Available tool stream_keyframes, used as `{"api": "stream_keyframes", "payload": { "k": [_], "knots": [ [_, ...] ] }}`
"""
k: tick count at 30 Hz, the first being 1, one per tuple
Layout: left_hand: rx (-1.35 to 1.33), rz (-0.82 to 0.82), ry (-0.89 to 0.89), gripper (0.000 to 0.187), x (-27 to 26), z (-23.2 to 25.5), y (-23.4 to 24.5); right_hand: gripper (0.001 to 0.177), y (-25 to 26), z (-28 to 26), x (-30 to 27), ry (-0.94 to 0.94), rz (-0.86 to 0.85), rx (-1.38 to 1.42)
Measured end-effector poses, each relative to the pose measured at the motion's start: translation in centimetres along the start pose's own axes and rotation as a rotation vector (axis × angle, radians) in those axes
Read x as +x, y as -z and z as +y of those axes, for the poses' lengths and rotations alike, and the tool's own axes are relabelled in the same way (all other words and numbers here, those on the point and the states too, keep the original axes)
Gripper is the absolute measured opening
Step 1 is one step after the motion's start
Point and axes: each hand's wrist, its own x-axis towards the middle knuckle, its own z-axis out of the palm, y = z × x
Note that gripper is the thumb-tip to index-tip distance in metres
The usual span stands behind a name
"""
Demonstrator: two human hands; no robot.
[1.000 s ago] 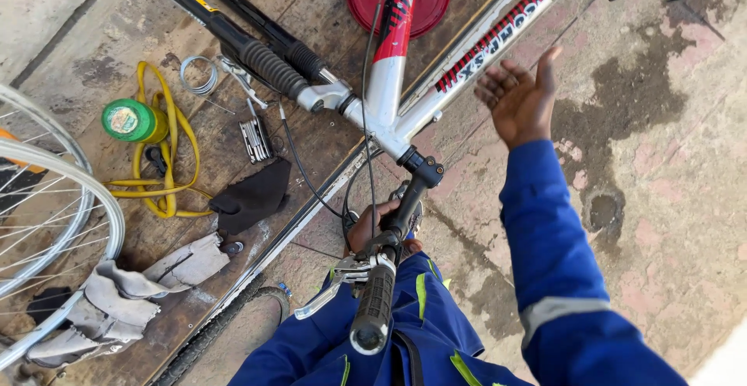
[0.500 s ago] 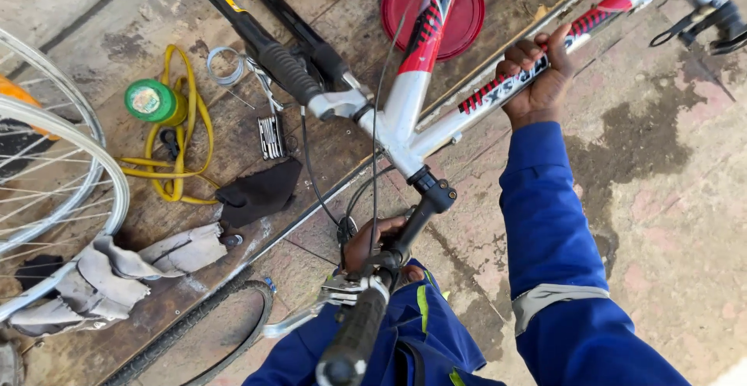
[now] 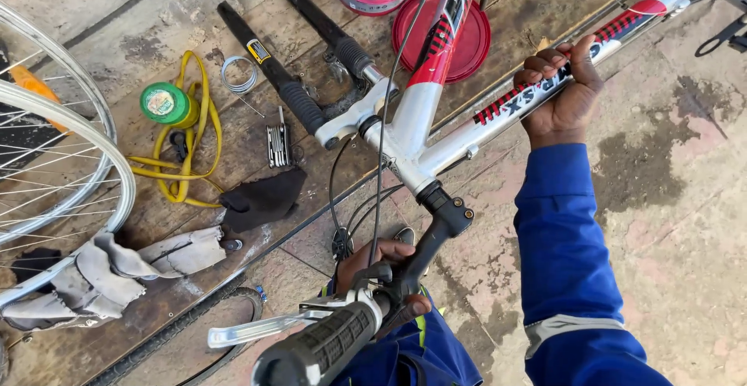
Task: The person secures a zip tie around the handlebar stem of a bicycle and tightens it by hand. They then adjust the handlebars and the front suspension fork, moving the bicycle frame to check the alignment of the components.
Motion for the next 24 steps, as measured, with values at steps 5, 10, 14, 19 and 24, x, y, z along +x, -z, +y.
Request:
{"api": "stream_keyframes", "payload": {
  "k": [5,10,14,19,24],
  "knots": [
    [-0.017,-0.022,0.201,0.057,0.6,2.4,0.5,0.024,-1.4,-0.6,-0.1,-0.03,-0.033,-0.01],
    [-0.149,-0.022,0.216,0.05,1.7,5.5,0.3,0.024,-3.6,-1.2,-0.6,-0.072,-0.118,0.03],
    [-0.06,0.024,0.195,0.044,1.6,5.3,0.5,0.022,-4.7,-1.3,-0.8,-0.046,-0.104,0.029],
    [-0.098,0.027,0.165,0.052,2.4,6.5,0.9,0.016,-5.9,-1.4,-0.9,-0.06,-0.179,0.033],
    [-0.184,0.032,0.134,0.052,3.0,7.2,0.6,0.02,-4.6,-1.6,0.0,-0.076,-0.276,0.102]
  ]
}}
